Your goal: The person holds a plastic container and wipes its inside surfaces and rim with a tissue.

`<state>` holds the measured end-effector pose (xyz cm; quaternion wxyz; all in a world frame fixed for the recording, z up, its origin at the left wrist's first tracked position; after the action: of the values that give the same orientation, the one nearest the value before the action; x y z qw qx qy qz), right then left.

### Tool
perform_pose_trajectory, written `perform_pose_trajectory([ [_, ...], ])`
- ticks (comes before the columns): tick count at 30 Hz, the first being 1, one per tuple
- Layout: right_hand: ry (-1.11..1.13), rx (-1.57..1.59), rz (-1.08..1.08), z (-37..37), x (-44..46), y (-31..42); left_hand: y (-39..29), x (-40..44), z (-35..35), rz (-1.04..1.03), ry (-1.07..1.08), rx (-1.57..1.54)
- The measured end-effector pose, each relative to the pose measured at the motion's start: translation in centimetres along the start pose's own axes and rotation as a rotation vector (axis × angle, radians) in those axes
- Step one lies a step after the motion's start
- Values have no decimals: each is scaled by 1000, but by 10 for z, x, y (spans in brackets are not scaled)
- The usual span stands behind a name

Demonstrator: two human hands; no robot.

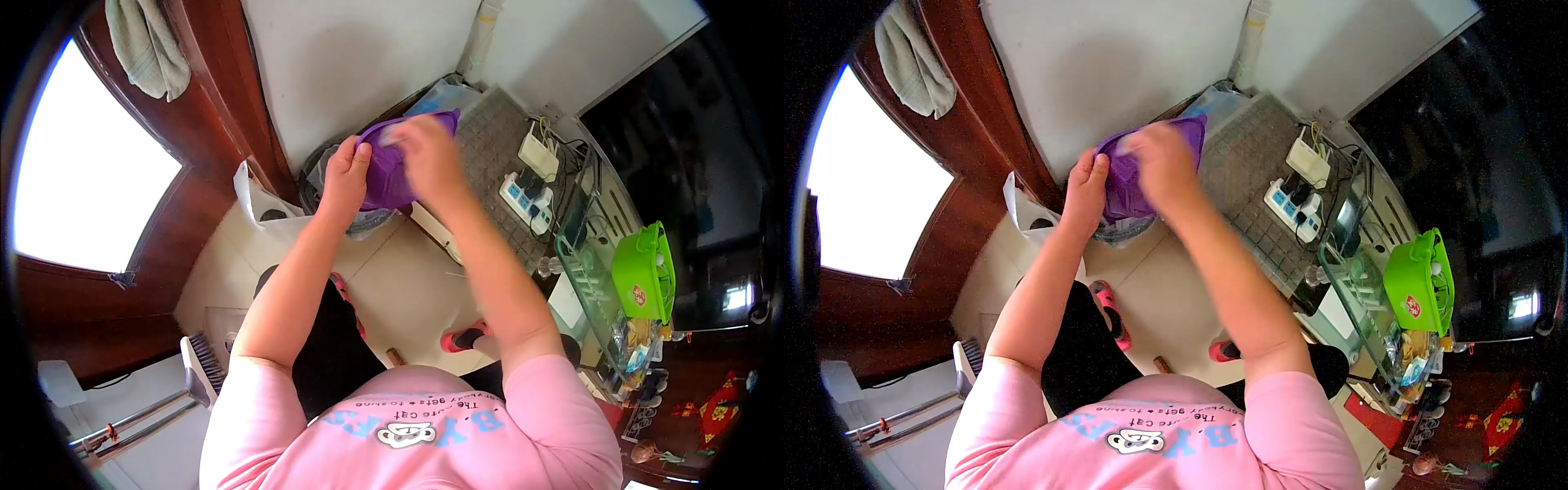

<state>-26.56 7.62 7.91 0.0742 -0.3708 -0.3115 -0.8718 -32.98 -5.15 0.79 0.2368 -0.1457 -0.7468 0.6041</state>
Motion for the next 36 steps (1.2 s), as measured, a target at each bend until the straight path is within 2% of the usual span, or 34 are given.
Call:
perform_pose_trajectory([
  [1,29,10,126,-8,4,20,0,2,0,-22,-25,1],
  [4,-47,-127,20,8,3,2,-9,-1,1,-13,-54,-26],
  [6,-176,-82,-168,33,1,-31,-6,-2,3,19,-81,-75],
  [8,-109,-131,-82,25,-9,-38,5,0,2,14,-46,-63],
  [10,-35,-58,102,5,-5,13,2,1,-1,24,-60,-81],
  [12,17,-46,91,5,-6,13,-3,0,0,33,-75,-89],
  [14,-75,-155,-12,23,-6,-18,-4,-2,1,48,-62,-105],
  [15,-135,-112,-142,32,-5,-23,-2,-3,2,50,-65,-107],
  [16,-130,-114,-138,28,-6,-22,0,-1,4,35,-67,-35],
  [18,-28,-112,63,10,-14,0,1,-1,0,26,-66,34],
  [19,0,15,111,3,-11,17,-3,0,-2,41,-85,-79],
  [20,-8,16,109,5,-11,12,-6,1,-2,56,-101,-189],
  [22,-62,-138,20,15,-11,-11,-4,1,2,39,-93,-132],
  [24,-136,-80,-146,32,-9,-23,-3,-2,-1,10,-53,-39],
  [26,-34,-159,11,13,-9,-9,-1,-3,-6,40,-65,-47],
  [28,75,-46,124,-8,-5,11,15,3,-9,39,-12,-59],
  [31,74,-55,127,-15,-6,14,19,6,-1,57,-21,-127],
  [34,180,-67,154,-10,-23,18,4,2,-3,132,-88,-194],
  [36,220,-66,51,-9,-30,16,-1,3,-4,183,-147,-247],
])
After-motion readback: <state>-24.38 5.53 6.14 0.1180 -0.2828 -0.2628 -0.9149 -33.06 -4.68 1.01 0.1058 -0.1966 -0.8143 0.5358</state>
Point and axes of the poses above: each hand's wrist, its own x-axis towards the middle knuckle, its own z-axis out of the back of the hand, y = z × x, the point moved 2 cm from there along x, towards the middle knuckle, and after that the axes turned 6 degrees about x, right-handed, at the moved point
